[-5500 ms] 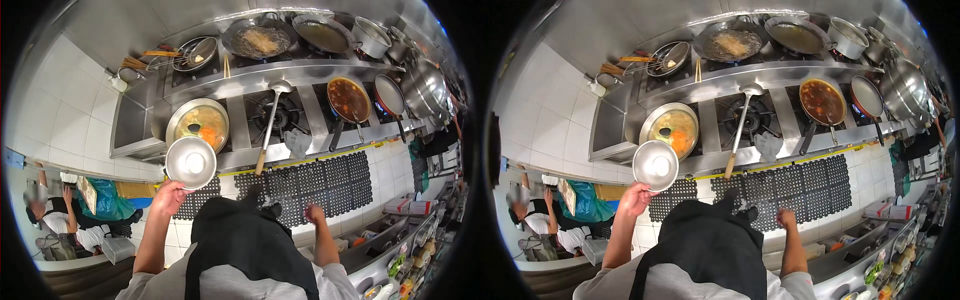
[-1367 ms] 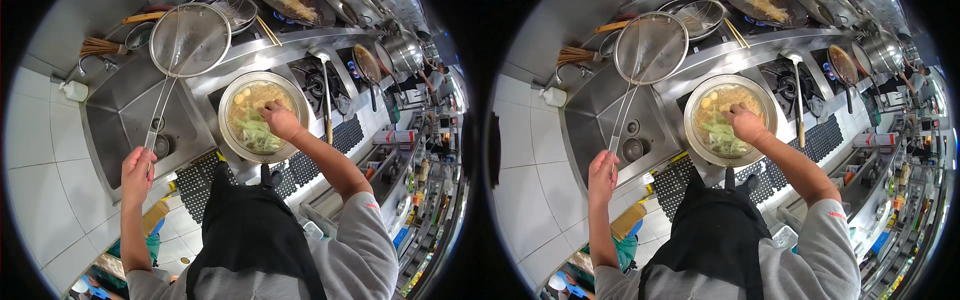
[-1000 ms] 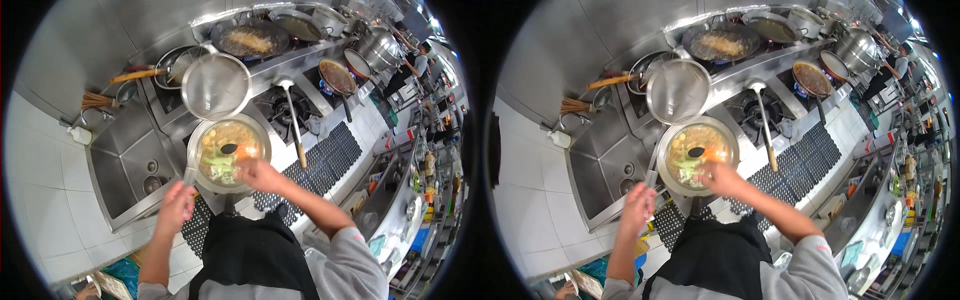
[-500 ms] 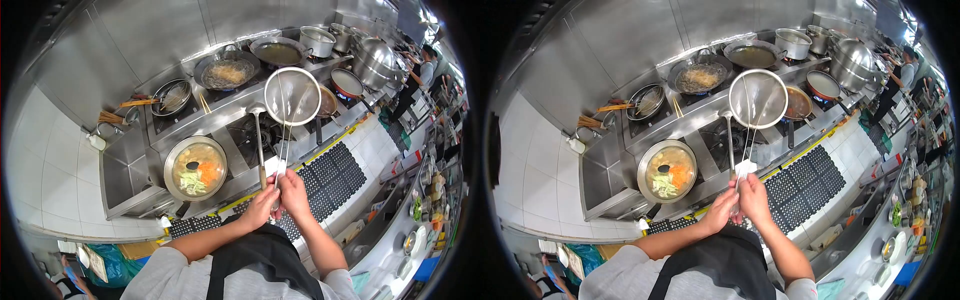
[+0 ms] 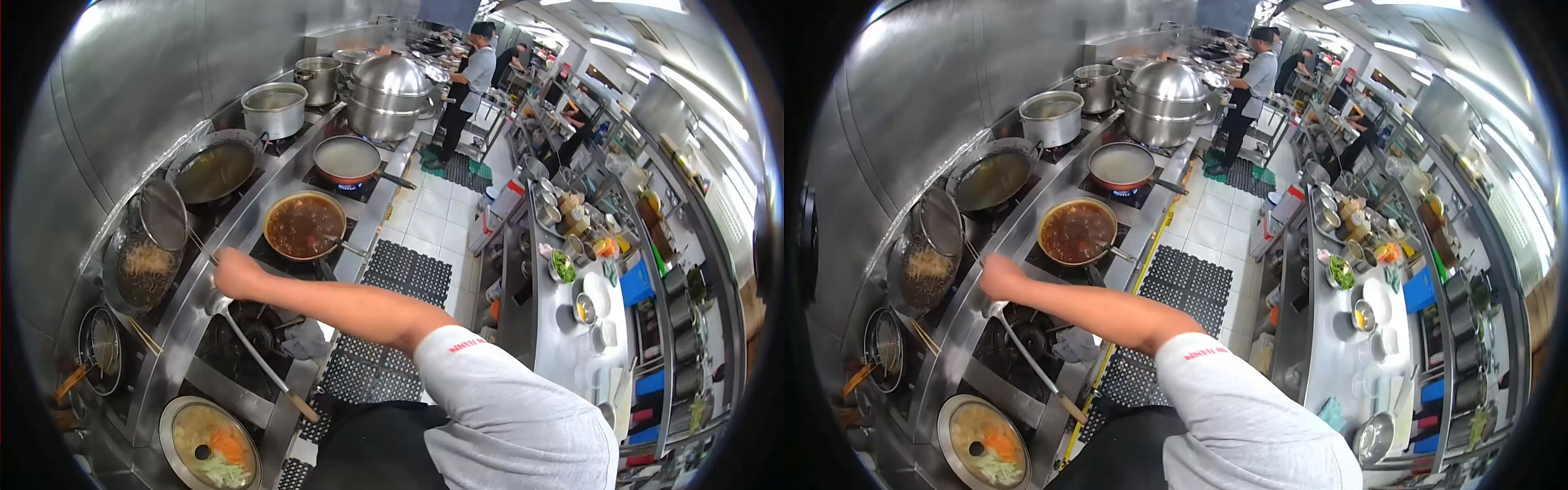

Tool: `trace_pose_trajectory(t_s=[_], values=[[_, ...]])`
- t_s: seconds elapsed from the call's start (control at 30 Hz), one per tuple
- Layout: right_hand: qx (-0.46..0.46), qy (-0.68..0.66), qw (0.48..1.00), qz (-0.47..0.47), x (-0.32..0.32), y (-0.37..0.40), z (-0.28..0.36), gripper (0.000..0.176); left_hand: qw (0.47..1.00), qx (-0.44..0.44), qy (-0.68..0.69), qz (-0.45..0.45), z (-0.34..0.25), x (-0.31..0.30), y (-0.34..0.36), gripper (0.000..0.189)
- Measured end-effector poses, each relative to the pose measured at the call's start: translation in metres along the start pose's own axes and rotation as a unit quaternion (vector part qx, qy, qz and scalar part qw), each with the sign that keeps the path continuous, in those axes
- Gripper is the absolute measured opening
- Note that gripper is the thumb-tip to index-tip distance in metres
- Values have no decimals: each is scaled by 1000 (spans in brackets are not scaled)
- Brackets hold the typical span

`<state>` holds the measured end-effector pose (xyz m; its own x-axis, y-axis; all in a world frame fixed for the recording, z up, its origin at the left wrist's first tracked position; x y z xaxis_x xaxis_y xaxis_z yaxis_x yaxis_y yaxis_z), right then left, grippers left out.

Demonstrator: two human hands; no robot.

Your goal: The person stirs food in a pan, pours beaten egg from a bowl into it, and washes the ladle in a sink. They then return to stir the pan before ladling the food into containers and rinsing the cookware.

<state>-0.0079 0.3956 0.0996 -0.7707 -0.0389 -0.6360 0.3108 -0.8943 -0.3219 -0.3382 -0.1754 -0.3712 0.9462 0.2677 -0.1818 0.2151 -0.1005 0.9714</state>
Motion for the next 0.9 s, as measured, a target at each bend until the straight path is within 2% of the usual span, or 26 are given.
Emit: trace_pose_trajectory(t_s=[0.07, 0.1, 0.17, 0.2, 0.23, 0.27, 0.3, 0.33, 0.4, 0.43, 0.5, 0.57, 0.6, 0.67, 0.73, 0.77, 0.87, 0.9], values=[[21, 63, 995, 70, 21, -45, -17, 22, 999, -28, 38, -6, 17, -8, 6, 34], [51, 68, 995, 54, 25, -61, -31, 20, 997, -42, 61, -9, 33, -12, 9, 34], [-78, 254, 955, 132, 36, -93, -35, 20, 990, -64, 123, -15, 89, -19, 25, 33], [-187, 350, 895, 202, 45, -99, -19, 24, 985, -71, 157, -16, 122, -15, 33, 33], [-237, 361, 886, 166, 57, -115, -27, 26, 978, -73, 192, -20, 154, -10, 42, 33], [-212, 388, 867, 231, 80, -131, -55, 26, 971, -74, 226, -23, 183, 0, 49, 32], [-188, 363, 883, 230, 82, -140, -58, 28, 964, -69, 256, -27, 200, 12, 53, 32], [-101, 234, 953, 163, 71, -149, -76, 30, 957, -62, 282, -27, 203, 25, 55, 32], [-95, 164, 969, 159, 65, -156, -80, 30, 930, -64, 360, -23, 196, 50, 52, 34], [-63, 132, 976, 159, 67, -158, -87, 29, 940, -76, 329, -49, 181, 57, 57, 35], [5, 69, 985, 157, 71, -161, -104, 27, 930, -43, 364, -31, 137, 79, 87, 36], [-6, 55, 974, 219, 95, -175, -128, 21, 932, -10, 360, -34, 109, 100, 108, 37], [6, -46, 966, 254, 112, -181, -144, 16, 931, -3, 362, -38, 100, 110, 117, 37], [64, -244, 914, 319, 143, -188, -174, 17, 925, 1, 375, -56, 102, 134, 127, 38], [225, -256, 895, 288, 111, -165, -137, 22, 916, -7, 394, -83, 116, 161, 139, 40], [203, -208, 894, 340, 112, -172, -137, 22, 906, -9, 412, -98, 129, 179, 145, 41], [188, -222, 870, 398, 101, -180, -123, 20, 866, -80, 474, -136, 176, 251, 172, 41], [201, -231, 856, 416, 98, -180, -120, 18, 859, -55, 499, -103, 204, 281, 157, 40]])
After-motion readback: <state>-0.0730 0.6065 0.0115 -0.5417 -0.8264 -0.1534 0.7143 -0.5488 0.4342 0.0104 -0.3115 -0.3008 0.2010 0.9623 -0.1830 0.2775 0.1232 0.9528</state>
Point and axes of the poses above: each hand's wrist, its own y-axis away from the middle knuckle, its own x-axis out of the palm, z = x × y, the point moved 10 cm from there along -y, towards the middle knuckle, and after that the axes turned 15 degrees about -x, right-handed, at the moved point
